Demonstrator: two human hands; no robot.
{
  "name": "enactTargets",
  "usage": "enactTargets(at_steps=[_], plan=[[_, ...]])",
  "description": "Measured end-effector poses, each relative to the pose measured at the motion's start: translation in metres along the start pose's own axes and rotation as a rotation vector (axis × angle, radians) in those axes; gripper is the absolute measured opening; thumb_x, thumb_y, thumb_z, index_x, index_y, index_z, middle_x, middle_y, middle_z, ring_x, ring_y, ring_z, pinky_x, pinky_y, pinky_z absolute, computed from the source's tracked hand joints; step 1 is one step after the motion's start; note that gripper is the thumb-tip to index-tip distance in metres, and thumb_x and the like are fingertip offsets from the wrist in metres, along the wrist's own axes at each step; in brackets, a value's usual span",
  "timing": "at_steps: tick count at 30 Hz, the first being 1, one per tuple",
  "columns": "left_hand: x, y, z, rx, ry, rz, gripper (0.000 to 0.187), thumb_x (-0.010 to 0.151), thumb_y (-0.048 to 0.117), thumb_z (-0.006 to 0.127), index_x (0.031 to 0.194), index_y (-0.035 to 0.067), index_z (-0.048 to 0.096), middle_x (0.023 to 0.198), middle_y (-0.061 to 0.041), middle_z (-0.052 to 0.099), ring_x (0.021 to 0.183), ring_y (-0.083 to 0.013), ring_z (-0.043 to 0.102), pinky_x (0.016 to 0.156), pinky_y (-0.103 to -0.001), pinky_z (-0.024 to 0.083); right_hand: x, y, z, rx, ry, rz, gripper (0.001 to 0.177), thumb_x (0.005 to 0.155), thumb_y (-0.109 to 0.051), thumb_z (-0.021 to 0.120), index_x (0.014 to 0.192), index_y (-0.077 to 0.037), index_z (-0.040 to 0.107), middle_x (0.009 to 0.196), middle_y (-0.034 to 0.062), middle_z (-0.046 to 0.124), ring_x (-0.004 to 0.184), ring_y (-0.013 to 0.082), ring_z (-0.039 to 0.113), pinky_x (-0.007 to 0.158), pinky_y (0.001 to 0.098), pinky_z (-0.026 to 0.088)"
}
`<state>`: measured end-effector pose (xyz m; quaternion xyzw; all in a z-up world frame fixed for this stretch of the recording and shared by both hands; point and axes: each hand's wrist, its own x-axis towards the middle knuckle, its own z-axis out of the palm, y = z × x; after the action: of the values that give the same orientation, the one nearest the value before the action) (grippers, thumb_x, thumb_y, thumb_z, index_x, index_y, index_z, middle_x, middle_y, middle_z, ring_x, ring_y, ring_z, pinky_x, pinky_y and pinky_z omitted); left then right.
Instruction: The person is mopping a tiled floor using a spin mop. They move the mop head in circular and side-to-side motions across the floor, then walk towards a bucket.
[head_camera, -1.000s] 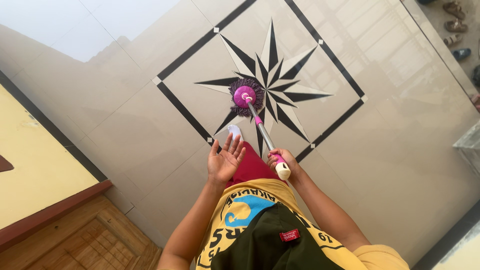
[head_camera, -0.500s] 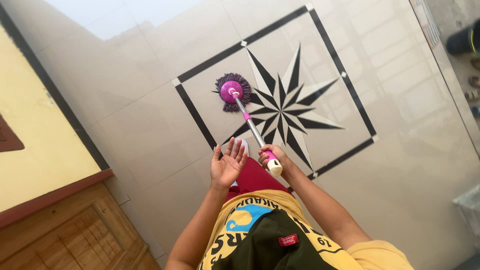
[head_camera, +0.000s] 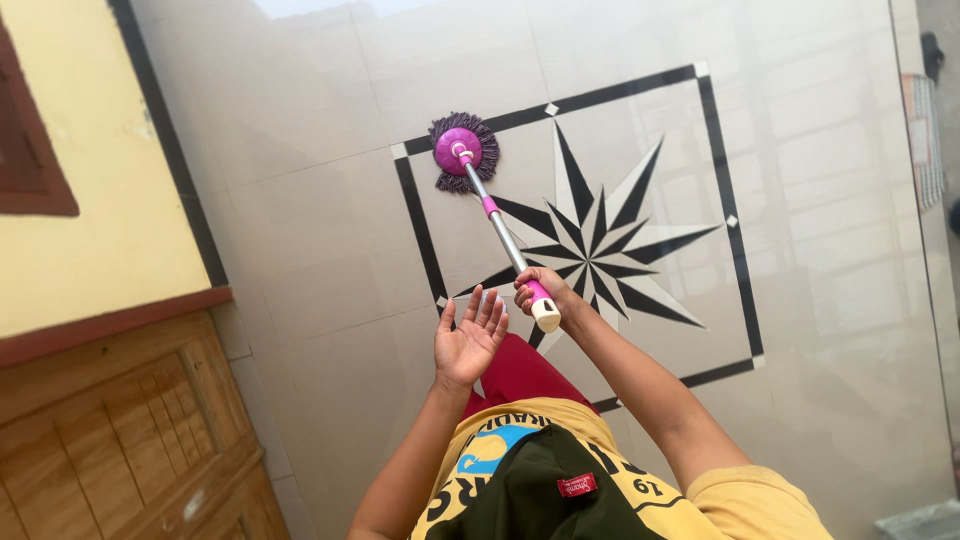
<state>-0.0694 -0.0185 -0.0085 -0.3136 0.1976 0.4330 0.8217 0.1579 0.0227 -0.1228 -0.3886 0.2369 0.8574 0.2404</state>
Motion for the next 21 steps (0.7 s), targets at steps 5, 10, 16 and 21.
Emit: enactTargets(at_steps=[5, 10, 16, 21], plan=[[0.000, 0.004, 0.001, -0.058, -0.046, 0.071, 0.050, 0.107, 0.046, 0.045, 0.136, 0.007, 0.056, 0.135, -0.017, 0.062, 0.126, -0.0310, 0.059, 0.109, -0.051, 0.048, 0.019, -0.019, 0.007, -0.064, 0.036, 0.057, 0.015, 0.087, -0.011, 0.056, 0.073, -0.007, 0.053, 0.058, 0.0004, 0.054, 0.044, 0.0074, 0.052, 0.040, 0.0236, 0.050], [-0.012, 0.009, -0.006, -0.100, -0.064, 0.112, 0.052, 0.106, 0.047, 0.044, 0.137, 0.008, 0.056, 0.136, -0.016, 0.062, 0.127, -0.0309, 0.059, 0.109, -0.051, 0.047, 0.032, -0.016, 0.019, -0.123, 0.025, 0.046, 0.016, 0.087, -0.011, 0.056, 0.071, -0.008, 0.054, 0.056, 0.0009, 0.055, 0.043, 0.0097, 0.053, 0.041, 0.0246, 0.050], [-0.036, 0.017, -0.019, -0.108, -0.092, 0.116, 0.052, 0.107, 0.047, 0.042, 0.138, 0.007, 0.055, 0.137, -0.016, 0.062, 0.126, -0.0308, 0.059, 0.109, -0.051, 0.047, 0.052, 0.021, 0.028, -0.145, 0.048, 0.056, 0.015, 0.085, -0.011, 0.056, 0.070, -0.009, 0.053, 0.054, 0.0008, 0.056, 0.041, 0.0095, 0.053, 0.040, 0.0256, 0.051], [-0.065, 0.028, -0.028, -0.078, -0.079, 0.109, 0.052, 0.107, 0.048, 0.042, 0.136, 0.007, 0.056, 0.135, -0.017, 0.062, 0.126, -0.0307, 0.059, 0.110, -0.051, 0.048, 0.065, 0.063, 0.021, -0.099, 0.011, 0.042, 0.013, 0.085, -0.010, 0.056, 0.072, -0.008, 0.054, 0.053, 0.0008, 0.055, 0.042, 0.0104, 0.054, 0.041, 0.0251, 0.052]])
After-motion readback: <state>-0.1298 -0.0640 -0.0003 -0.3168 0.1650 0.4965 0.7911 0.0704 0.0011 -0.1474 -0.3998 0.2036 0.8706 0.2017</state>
